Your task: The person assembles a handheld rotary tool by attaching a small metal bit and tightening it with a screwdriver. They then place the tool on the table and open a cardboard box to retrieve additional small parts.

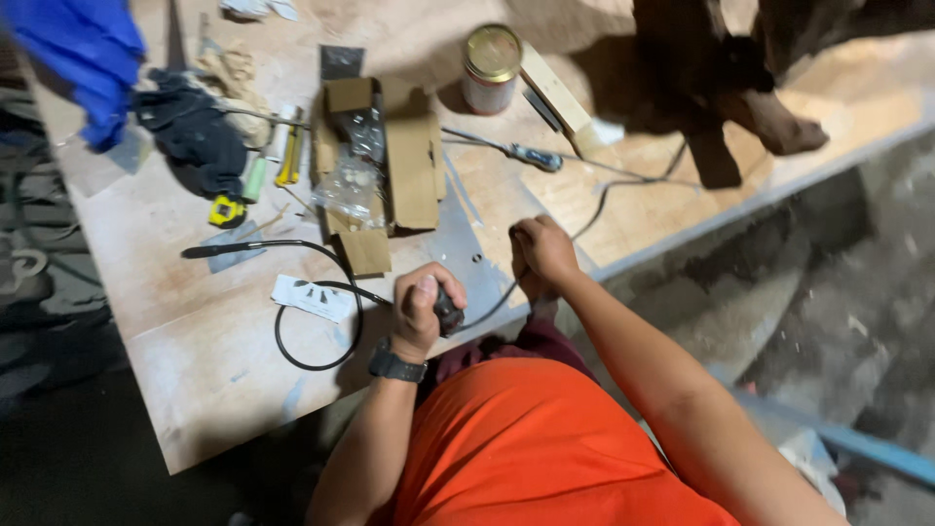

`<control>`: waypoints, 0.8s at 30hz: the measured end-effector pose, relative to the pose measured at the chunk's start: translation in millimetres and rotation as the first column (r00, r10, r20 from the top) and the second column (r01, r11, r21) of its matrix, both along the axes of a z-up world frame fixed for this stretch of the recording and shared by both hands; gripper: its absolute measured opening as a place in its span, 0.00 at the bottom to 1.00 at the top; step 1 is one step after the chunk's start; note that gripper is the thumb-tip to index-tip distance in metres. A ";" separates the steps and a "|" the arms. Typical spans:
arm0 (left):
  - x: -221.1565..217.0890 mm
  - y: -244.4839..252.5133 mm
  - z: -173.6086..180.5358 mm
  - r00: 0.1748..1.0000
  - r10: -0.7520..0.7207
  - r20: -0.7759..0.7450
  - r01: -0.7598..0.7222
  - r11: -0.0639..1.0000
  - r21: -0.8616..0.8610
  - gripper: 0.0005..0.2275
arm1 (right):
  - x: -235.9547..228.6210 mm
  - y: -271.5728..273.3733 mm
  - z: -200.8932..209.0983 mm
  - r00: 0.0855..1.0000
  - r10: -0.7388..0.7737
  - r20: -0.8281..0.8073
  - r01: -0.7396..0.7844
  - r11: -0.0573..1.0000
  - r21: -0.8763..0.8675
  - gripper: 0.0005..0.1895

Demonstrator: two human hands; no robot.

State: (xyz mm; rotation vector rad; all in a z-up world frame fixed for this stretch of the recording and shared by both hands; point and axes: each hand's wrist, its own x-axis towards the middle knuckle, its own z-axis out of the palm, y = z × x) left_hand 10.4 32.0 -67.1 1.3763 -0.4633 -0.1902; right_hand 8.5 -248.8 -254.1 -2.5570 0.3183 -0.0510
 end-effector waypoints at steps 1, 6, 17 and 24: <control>-1.2 -2.0 0.4 1.000 0.022 0.013 -0.022 1.000 -0.003 0.26 | 1.8 1.0 5.3 1.000 0.022 0.013 -0.022 1.000 -0.003 0.09; -4.5 -14.3 -10.3 0.998 0.054 0.043 -0.055 0.998 0.025 0.24 | 11.0 -6.6 10.3 0.990 0.137 -0.037 -0.140 0.984 -0.109 0.09; 6.6 -49.2 -25.3 0.988 0.151 0.017 -0.151 0.988 0.044 0.24 | 16.0 -7.9 68.8 0.979 0.002 -0.206 0.117 0.819 0.562 0.06; 14.2 -58.3 -39.1 0.988 0.148 0.047 -0.153 0.983 0.103 0.23 | -2.9 7.5 184.7 0.947 0.055 -0.316 0.298 0.214 0.930 0.05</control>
